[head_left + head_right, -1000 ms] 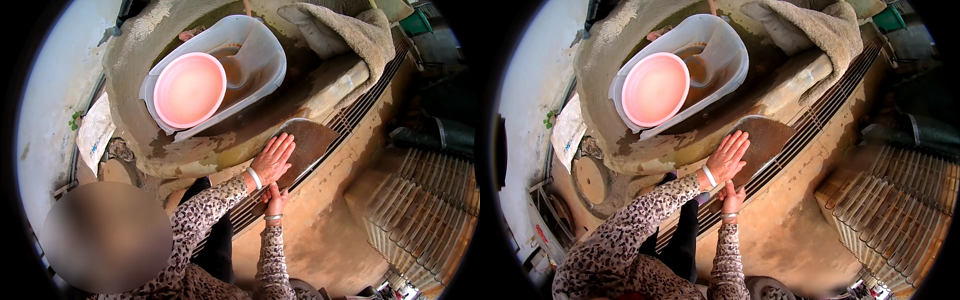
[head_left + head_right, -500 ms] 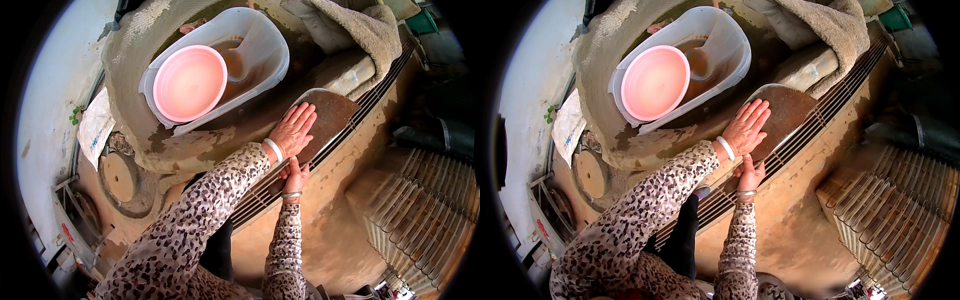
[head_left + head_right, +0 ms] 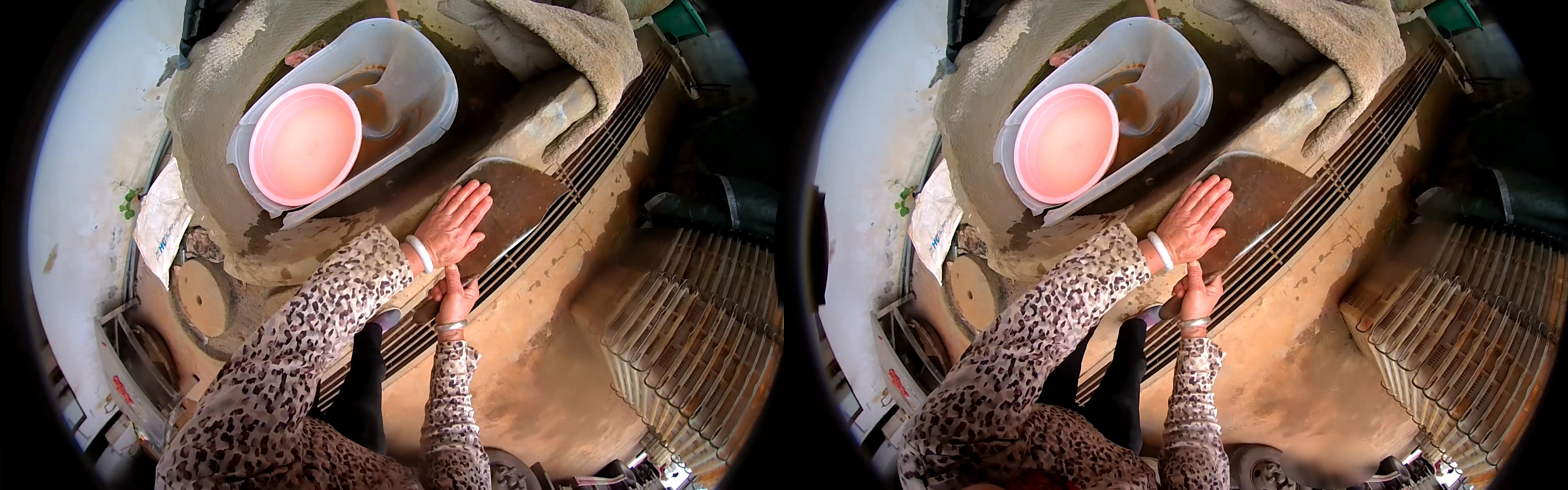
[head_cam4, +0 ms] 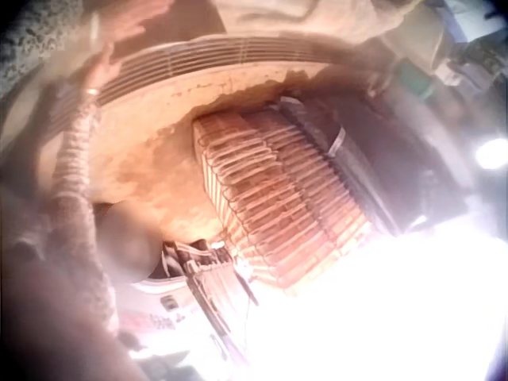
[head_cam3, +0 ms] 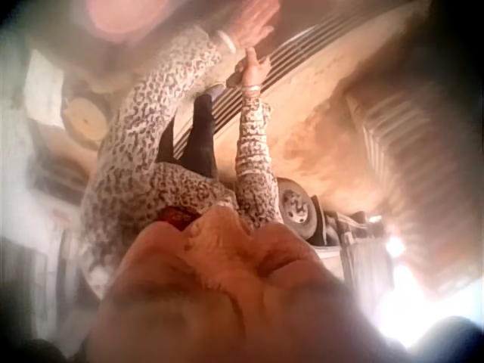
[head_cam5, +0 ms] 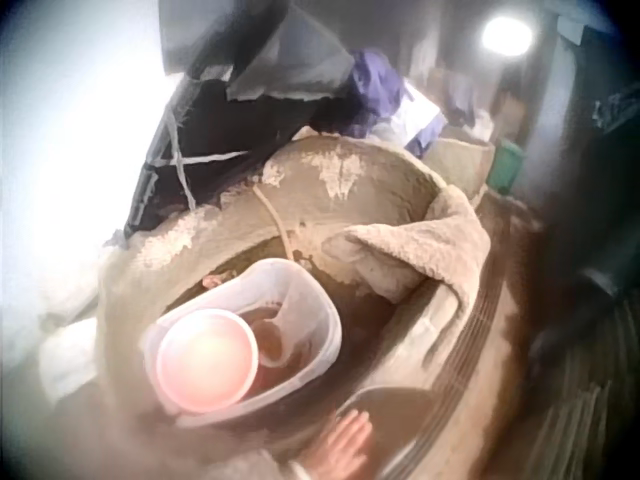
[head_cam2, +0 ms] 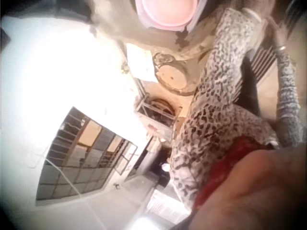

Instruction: The person cleans a large metal cleaver by rubbing the blade with water from a pink bowl at an outdoor utility sink.

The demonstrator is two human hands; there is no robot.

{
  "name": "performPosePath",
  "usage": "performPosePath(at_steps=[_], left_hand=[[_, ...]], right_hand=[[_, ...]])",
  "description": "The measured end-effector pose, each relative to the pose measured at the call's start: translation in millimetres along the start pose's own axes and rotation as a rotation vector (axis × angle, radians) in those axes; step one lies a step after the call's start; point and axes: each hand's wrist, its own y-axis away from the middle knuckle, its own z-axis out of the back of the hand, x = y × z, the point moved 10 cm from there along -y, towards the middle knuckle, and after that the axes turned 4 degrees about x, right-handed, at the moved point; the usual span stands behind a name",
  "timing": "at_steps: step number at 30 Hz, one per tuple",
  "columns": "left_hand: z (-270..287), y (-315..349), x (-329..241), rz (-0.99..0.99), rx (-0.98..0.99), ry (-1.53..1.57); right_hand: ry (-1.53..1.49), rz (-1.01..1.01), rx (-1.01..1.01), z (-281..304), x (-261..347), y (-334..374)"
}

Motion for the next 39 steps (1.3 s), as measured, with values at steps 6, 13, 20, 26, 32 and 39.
performPosePath(at_steps=[6, 13, 20, 26, 32, 39], left_hand=[[9.7, 13.2, 3.3, 0.038, -0.066, -0.007], [-6.4, 35.4, -7.4, 0.013, -0.001, 0.019], [15.0, -24.4, 4.3, 0.016, -0.103, -0.095], [-1.8, 57.6, -3.3, 0.069, 0.001, 0.026], [24.3, -34.1, 15.8, 0.018, -0.111, -0.090], [-10.4, 30.6, -3.6, -0.025, 0.094, -0.067]], right_hand=[[0.046, -0.007, 0.003, -0.8, 3.8, 5.4], [-0.023, -0.034, 0.027, 11.6, -26.9, 24.2], [0.034, 0.065, 0.047, -0.8, 30.6, -25.4], [0.057, -0.134, 0.046, 11.9, -37.6, 36.9], [0.042, 0.086, 0.071, -23.8, 42.8, -33.8], [-0.021, 0.008, -0.129, 6.6, -31.3, 24.2]])
